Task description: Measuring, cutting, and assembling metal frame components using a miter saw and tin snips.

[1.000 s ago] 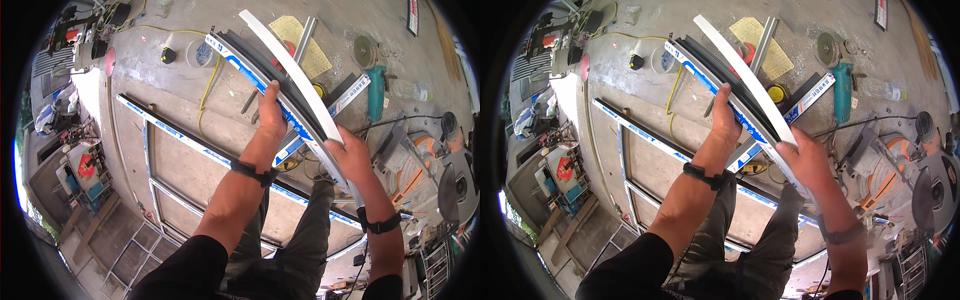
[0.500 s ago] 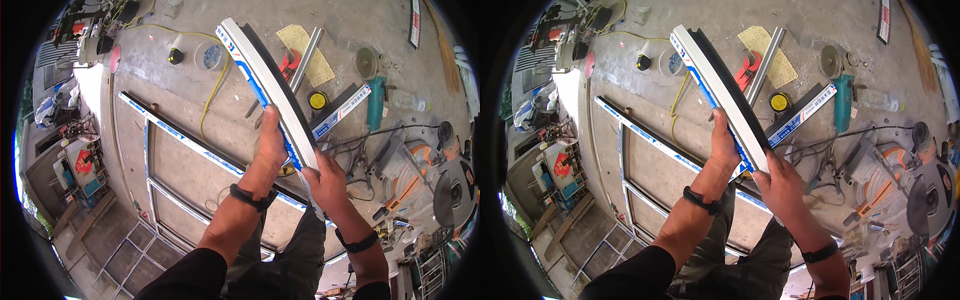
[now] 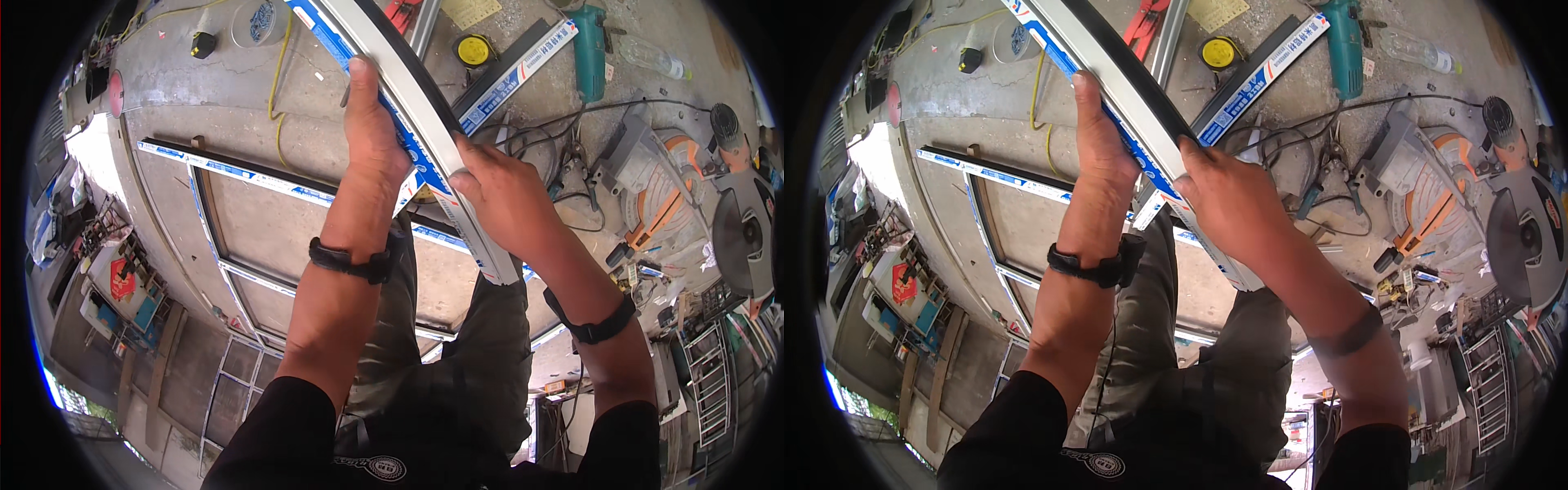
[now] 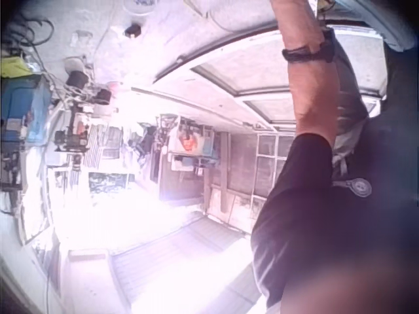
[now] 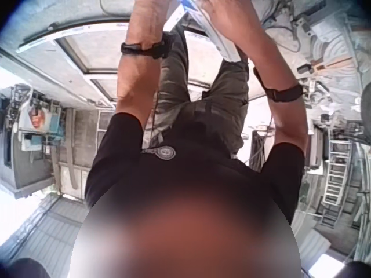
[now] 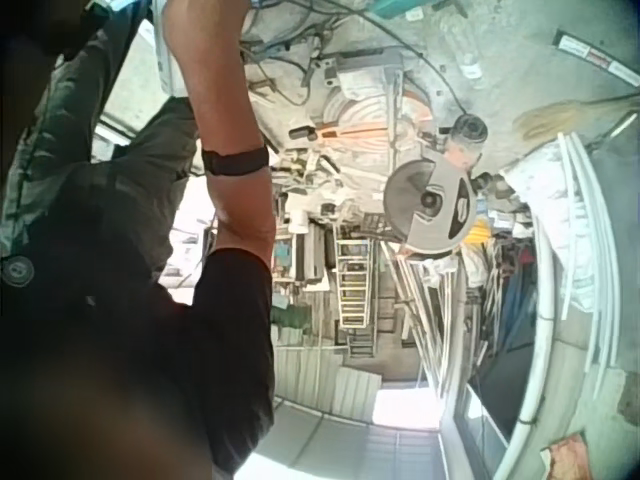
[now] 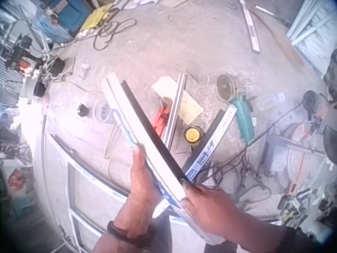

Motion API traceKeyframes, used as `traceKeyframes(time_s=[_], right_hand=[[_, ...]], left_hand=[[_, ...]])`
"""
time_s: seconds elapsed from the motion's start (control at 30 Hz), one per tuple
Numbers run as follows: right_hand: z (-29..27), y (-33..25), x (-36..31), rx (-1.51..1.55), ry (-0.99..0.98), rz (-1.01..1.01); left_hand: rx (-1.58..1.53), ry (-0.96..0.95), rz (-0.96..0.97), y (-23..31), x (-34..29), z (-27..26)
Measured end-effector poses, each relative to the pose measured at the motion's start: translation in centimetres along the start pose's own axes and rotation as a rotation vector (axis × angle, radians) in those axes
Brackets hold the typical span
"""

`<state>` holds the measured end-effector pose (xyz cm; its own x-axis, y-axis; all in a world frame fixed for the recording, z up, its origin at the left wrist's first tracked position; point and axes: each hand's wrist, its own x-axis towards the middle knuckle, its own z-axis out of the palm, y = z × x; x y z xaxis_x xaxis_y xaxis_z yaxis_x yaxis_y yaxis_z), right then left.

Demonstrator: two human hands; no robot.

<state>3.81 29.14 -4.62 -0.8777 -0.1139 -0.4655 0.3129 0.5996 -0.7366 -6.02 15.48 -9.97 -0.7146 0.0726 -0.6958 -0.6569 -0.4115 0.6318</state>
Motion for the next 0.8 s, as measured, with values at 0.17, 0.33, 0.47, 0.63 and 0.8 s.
traceKeyframes(time_s=[0.17,0.33,0.47,0.63,0.8], right_hand=[[0.0,-0.1,0.3,-0.008,0.08,-0.043],[0.5,-0.8,0.8,-0.106,0.262,-0.092],[1.0,-0.8,1.1,-0.063,0.326,-0.098],[0.6,-0.6,1.4,-0.032,0.414,-0.116],[-1.3,-1.7,1.6,0.05,0.393,0.012]], left_hand=[[0.058,0.011,0.006,0.9,-0.1,0.9],[0.066,0.039,0.118,1.0,1.6,0.4],[0.155,-0.099,0.201,2.2,1.2,1.3],[0.415,-0.132,0.225,3.2,-0.1,5.3],[0.347,-0.15,0.278,3.0,-0.6,7.2]])
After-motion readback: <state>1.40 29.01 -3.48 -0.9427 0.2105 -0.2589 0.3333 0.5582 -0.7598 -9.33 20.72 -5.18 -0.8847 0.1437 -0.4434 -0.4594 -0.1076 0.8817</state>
